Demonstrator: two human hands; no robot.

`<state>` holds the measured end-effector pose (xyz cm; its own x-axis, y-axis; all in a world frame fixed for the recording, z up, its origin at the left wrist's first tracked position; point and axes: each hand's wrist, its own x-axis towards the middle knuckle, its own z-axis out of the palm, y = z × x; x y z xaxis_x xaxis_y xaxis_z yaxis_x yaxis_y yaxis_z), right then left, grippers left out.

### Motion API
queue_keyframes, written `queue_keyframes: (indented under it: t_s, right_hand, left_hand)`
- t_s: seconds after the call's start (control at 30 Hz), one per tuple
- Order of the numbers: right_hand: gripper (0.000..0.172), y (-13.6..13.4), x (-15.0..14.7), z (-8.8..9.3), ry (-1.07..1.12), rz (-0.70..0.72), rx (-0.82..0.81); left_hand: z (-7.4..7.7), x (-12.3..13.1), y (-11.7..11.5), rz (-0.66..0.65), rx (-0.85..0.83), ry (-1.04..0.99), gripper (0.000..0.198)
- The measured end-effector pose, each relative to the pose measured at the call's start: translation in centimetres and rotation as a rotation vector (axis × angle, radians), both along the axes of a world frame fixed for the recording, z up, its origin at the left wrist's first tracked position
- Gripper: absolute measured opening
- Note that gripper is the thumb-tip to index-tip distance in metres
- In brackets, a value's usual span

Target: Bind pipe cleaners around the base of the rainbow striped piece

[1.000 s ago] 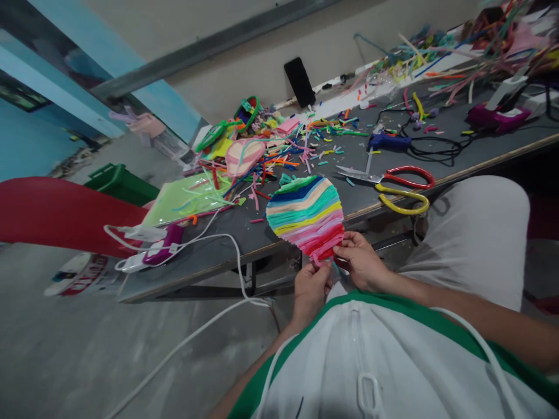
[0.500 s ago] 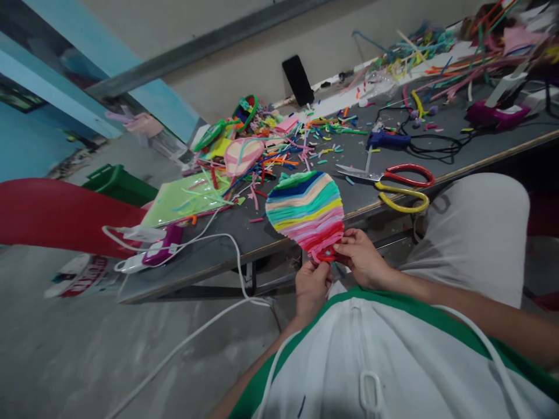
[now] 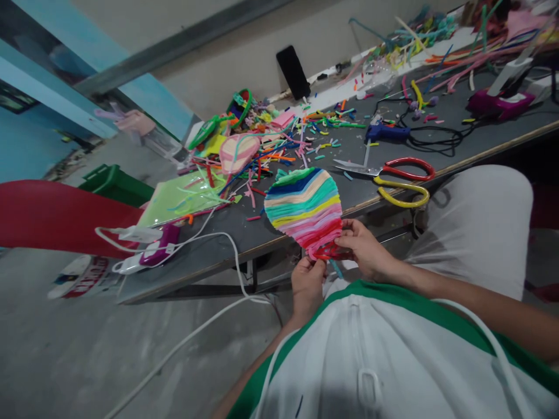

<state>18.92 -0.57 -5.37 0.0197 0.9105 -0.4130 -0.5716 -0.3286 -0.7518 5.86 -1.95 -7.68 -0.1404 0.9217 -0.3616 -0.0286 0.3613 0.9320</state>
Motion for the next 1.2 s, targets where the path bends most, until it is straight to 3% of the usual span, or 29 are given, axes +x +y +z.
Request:
queue_keyframes:
  t_s: [0.2, 0.47, 0.73, 1.0, 1.2]
  right_hand:
    - [0.043, 0.1, -0.5, -0.6, 0.008, -0.032, -0.051]
    - [0.047, 0.2, 1.0, -1.4, 0.067, 0.145, 0.002]
    - [0.046, -0.1, 0.9, -1.0, 0.017, 0.117, 0.014]
    - [0.051, 0.6, 0.7, -2.4, 0.066, 0.086, 0.019]
    - [0.051, 0.7, 0.7, -2.6, -0.056, 0.054, 0.113]
  left_hand:
    - [-0.5, -0.1, 0.1, -0.008, -0.020, -0.007, 0.010]
    - [-0.7, -0.2, 0.3, 0.014, -0.055, -0.027, 0.012]
    - [-0.5, -0.4, -0.1, -0.012, -0.058, -0.071, 0.009]
    - [-1.5, -0.6, 0.0, 0.008, -0.021, -0.093, 0.011]
    - [-1.8, -0.1, 0.3, 0.027, 0.052, -0.227, 0.025]
